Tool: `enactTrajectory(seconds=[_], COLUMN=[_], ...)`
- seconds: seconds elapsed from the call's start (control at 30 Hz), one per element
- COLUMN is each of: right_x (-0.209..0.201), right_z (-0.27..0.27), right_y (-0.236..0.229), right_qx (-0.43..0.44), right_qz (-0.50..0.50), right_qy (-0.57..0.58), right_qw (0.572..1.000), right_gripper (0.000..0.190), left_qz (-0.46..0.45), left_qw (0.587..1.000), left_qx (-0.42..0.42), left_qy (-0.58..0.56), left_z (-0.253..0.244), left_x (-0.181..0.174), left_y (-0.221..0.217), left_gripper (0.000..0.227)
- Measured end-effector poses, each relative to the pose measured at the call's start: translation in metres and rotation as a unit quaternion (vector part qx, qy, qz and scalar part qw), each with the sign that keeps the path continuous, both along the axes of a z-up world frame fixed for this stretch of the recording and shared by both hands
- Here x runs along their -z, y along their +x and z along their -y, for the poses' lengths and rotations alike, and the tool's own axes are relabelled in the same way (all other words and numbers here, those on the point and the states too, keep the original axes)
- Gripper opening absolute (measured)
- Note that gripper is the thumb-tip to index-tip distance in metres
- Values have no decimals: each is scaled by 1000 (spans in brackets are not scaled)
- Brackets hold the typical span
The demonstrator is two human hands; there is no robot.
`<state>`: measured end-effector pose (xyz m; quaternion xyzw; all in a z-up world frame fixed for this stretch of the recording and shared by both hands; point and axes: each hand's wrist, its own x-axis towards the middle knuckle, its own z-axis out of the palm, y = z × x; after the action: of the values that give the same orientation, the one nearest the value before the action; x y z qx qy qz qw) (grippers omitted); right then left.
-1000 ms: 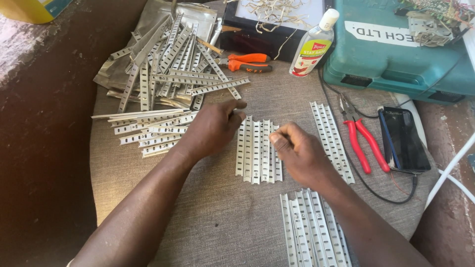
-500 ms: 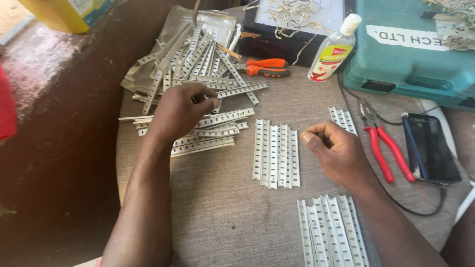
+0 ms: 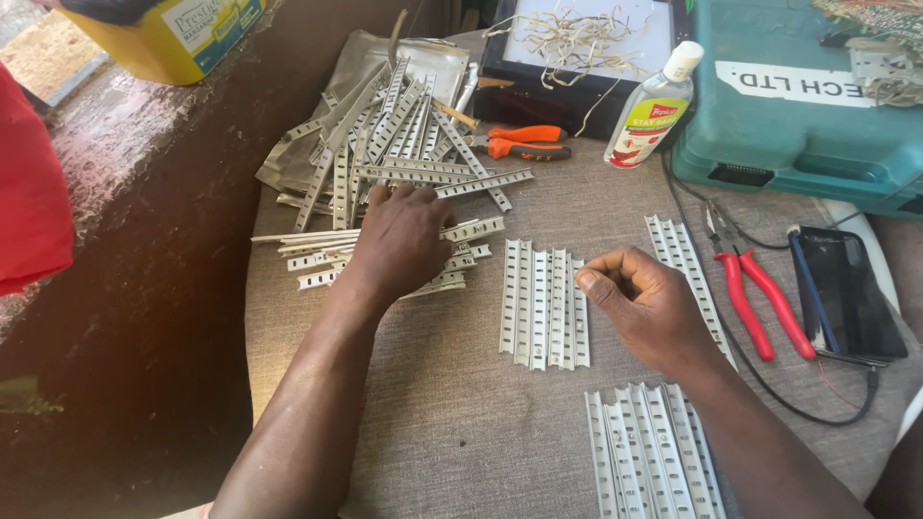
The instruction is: The person uses pliers to cut a long perforated metal strip into shorter segments, then arranges the pieces into neat rows on the table. The person repeatedly picks up, aligns, and stacks the metal strips by hand.
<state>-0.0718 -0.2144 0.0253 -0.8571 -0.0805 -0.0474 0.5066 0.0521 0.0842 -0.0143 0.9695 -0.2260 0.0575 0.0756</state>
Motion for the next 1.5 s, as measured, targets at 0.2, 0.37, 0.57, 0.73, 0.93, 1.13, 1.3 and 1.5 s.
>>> enactTrajectory(seconds=[0.2,0.37,0.57,0.73,0.93,1.13,1.3,1.5], right_x=[-3,-7,-7,-5,-1,-8,9,4], right_z=[3,3,1,2,2,-11,-16,-11], right_y=[0,0,1,1,0,-2,1,2], right_qx=[1,10,1,0,-7,-65,-94,-89], right_qz=[6,6,-1,-2,10,-4,-31,-114], right_qy=[6,9,19,19,44,132,171,184], right_qw=[1000,1000,1000,1000,999,989,980,972], right_gripper=[21,22,21,21,22,30,31,24], left_qz=[30,36,1,45,256,-54,-188,-259], left_qw=[990,970,955,937,850,713,677,644], left_qx=[33,46,20,4,57,71,37,25], left_qy=[-133,-238,-295,-346,-457,-695,-710,-720], left_z=[-3,3,-4,-15,-5,60,95,103], left_x=[-3,-40,-35,-23,-51,-58,-36,-32], left_y=[2,-10,-7,2,-20,-51,-67,-72], left_gripper=[19,47,43,31,30,23,31,38])
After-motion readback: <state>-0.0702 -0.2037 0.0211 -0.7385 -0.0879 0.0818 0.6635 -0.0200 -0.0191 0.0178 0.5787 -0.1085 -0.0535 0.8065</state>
